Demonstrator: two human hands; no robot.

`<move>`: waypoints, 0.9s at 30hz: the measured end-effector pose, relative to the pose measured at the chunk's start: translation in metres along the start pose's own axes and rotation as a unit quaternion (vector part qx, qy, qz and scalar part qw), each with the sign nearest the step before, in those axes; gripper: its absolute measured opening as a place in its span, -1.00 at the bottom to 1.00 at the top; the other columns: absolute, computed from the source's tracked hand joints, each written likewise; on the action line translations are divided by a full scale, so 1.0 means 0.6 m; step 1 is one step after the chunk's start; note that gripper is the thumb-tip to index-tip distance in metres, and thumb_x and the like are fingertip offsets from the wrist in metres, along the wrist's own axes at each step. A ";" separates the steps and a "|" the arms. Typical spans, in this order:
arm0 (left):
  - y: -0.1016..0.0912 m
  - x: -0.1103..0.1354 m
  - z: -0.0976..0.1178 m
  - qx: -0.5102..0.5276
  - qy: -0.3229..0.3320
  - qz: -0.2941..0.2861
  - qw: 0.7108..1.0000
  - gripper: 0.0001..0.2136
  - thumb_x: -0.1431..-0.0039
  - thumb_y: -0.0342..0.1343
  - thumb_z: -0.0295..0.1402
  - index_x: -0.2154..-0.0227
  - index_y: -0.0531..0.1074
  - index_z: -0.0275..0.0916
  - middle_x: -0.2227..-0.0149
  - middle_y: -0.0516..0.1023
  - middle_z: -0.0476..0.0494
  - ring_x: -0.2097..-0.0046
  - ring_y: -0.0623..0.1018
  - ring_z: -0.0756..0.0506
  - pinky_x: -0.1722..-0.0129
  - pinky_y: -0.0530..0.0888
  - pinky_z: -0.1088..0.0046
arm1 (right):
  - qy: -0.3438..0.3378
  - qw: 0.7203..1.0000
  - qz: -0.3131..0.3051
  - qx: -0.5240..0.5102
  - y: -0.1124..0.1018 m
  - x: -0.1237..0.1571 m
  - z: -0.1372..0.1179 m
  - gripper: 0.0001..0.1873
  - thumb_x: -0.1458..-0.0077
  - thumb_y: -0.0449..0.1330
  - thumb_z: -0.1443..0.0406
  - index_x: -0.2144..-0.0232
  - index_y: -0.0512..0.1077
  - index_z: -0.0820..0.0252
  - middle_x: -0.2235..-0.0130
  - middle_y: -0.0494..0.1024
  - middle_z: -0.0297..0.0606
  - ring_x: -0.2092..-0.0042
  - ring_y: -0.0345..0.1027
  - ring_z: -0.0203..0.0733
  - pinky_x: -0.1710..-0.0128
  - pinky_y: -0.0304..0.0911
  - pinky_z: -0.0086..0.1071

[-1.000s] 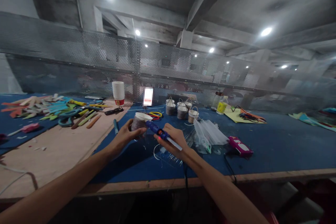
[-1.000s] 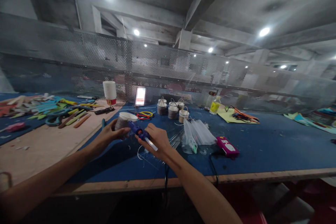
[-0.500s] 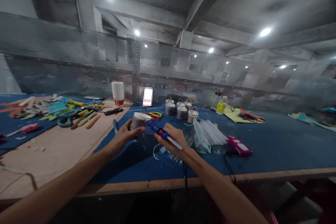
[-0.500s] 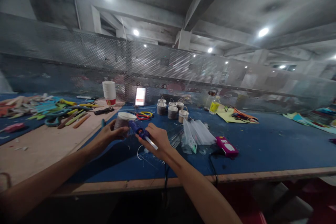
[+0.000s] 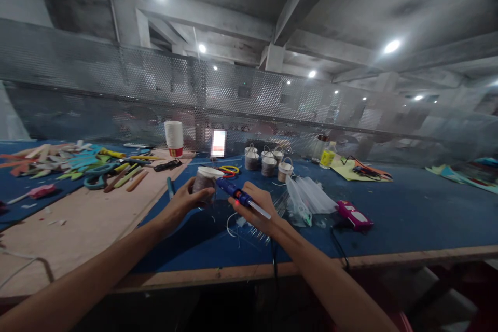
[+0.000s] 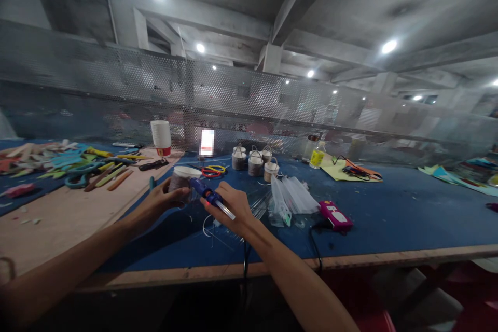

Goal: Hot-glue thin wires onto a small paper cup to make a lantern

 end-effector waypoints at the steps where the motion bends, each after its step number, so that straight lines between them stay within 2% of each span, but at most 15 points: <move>1: 0.000 0.000 0.001 -0.003 0.002 0.000 1.000 -0.48 0.11 0.46 -0.11 0.11 0.48 -0.21 0.30 0.65 -0.11 0.36 0.65 -0.15 0.37 0.55 0.36 | 0.001 1.000 -0.001 -0.004 -0.001 0.000 -0.002 -0.64 -0.34 0.19 0.07 0.43 0.32 0.13 0.34 0.35 -0.38 0.39 0.26 -0.34 0.36 0.11 -0.44; 18: 0.003 0.004 0.004 -0.011 0.006 -0.009 1.000 -0.49 0.07 0.45 -0.12 0.09 0.47 -0.22 0.29 0.65 -0.11 0.36 0.64 -0.12 0.37 0.55 0.37 | -0.004 1.000 -0.011 -0.024 -0.001 -0.003 -0.007 -0.67 -0.32 0.21 0.10 0.44 0.32 0.12 0.34 0.35 -0.36 0.36 0.30 -0.31 0.34 0.15 -0.43; 27: 0.002 0.002 0.001 0.001 -0.003 -0.015 1.000 -0.50 0.08 0.45 -0.13 0.11 0.47 -0.21 0.31 0.65 -0.09 0.36 0.64 -0.13 0.37 0.55 0.37 | -0.007 1.000 -0.010 -0.015 0.000 -0.001 -0.001 -0.65 -0.33 0.21 0.08 0.44 0.32 0.13 0.34 0.35 -0.38 0.37 0.28 -0.33 0.35 0.11 -0.43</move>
Point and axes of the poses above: each hand's wrist, its own x-axis away from the middle knuckle, its own y-axis out of the palm, z = x × y, the point moved 6 cm from there along -x, towards the middle knuckle
